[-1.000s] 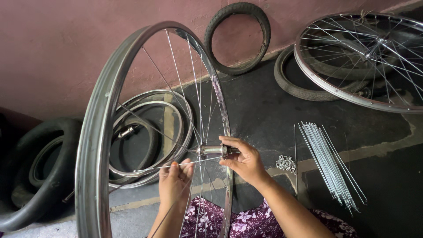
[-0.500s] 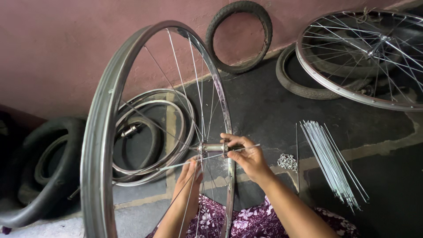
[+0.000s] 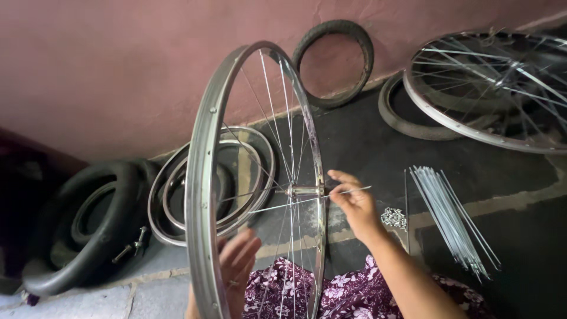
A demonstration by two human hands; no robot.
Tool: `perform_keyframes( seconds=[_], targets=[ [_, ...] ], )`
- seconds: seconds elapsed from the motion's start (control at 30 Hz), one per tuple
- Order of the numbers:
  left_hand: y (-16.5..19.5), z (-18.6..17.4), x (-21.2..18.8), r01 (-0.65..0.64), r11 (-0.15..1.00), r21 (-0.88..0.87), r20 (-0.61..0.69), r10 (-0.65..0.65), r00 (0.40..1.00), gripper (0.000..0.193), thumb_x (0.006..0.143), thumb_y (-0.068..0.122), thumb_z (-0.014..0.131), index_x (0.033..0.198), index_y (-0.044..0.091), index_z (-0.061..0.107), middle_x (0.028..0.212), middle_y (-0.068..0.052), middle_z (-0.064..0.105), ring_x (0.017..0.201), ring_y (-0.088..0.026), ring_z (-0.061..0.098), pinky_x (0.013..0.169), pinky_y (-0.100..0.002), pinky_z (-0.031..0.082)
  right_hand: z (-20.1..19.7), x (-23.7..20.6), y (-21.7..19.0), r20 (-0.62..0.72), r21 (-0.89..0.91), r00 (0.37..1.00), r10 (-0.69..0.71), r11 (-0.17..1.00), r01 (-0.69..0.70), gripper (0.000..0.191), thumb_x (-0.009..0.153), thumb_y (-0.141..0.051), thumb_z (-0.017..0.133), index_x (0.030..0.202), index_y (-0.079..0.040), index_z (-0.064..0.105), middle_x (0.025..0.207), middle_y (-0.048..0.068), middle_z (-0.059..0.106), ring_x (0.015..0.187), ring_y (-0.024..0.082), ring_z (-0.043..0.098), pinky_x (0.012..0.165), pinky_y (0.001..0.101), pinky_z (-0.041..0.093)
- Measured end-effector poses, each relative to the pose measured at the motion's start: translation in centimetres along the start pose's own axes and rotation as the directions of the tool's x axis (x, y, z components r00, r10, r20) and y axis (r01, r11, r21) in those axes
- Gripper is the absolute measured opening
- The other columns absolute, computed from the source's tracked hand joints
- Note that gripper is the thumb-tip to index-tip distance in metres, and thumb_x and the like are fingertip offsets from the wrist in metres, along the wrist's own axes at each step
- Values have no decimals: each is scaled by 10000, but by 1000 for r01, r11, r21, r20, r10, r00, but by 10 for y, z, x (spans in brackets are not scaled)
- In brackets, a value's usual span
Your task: The person assembles a bicycle wheel by inserting spokes into the hub and rim, then tightening them with nipples. They rotate the wheel to check alignment and continue adding spokes.
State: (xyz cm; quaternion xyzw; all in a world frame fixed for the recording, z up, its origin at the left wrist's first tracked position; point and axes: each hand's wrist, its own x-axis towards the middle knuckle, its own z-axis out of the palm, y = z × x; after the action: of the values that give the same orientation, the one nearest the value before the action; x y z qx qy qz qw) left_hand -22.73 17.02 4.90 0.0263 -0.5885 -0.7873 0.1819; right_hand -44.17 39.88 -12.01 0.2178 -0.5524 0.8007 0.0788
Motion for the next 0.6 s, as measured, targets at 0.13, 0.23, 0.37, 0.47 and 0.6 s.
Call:
perform_keyframes(
  seconds=[0.13, 0.23, 0.37, 0.47, 0.6],
  targets=[
    [20, 19, -16, -199, 976, 87, 215, 177, 961, 873, 733, -38, 695, 1531, 44, 349, 1438, -298, 594, 1440, -431, 503, 1213, -569, 271, -45, 1, -16, -318, 256, 928, 192, 960, -111, 91, 983, -59, 650, 1072, -75, 663, 1331, 55, 662, 1138, 155, 626, 1010, 358, 526],
    [24, 26, -21, -185, 973, 135, 162, 163, 973, 882, 637, -139, 533, 1481, 45, 358, 1375, -324, 634, 1437, -444, 514, 1213, -569, 258, -87, -7, -32, -451, 338, 871, 196, 940, -36, 91, 1013, -87, 638, 1102, -96, 655, 1250, 24, 674, 1166, 136, 634, 1016, 384, 537],
    [28, 35, -27, -224, 956, 190, 170, 192, 967, 897, 569, -150, 437, 1442, 19, 322, 1352, -330, 625, 1457, -420, 482, 1214, -544, 233, -114, -18, -42, -521, 297, 832, 191, 954, -34, 116, 1027, -111, 635, 1142, -104, 653, 1218, 6, 668, 1154, 115, 621, 1028, 386, 526],
    [37, 41, -30, -172, 936, 307, 132, 137, 982, 931, 504, -148, 379, 1426, -21, 356, 1365, -319, 629, 1449, -398, 507, 1210, -512, 246, -125, -25, -35, -546, 302, 818, 179, 953, -6, 131, 1019, -141, 655, 1144, -100, 658, 1224, 25, 662, 1150, 137, 620, 1025, 403, 537],
    [49, 44, -28, -144, 918, 369, 53, 134, 990, 930, 479, -169, 378, 1397, -17, 376, 1376, -290, 621, 1438, -372, 510, 1205, -489, 245, -174, -33, -15, -739, 279, 641, 208, 960, 11, 220, 984, -308, 656, 1156, -175, 623, 1279, 50, 659, 1180, 204, 632, 989, 408, 535]
  ],
)
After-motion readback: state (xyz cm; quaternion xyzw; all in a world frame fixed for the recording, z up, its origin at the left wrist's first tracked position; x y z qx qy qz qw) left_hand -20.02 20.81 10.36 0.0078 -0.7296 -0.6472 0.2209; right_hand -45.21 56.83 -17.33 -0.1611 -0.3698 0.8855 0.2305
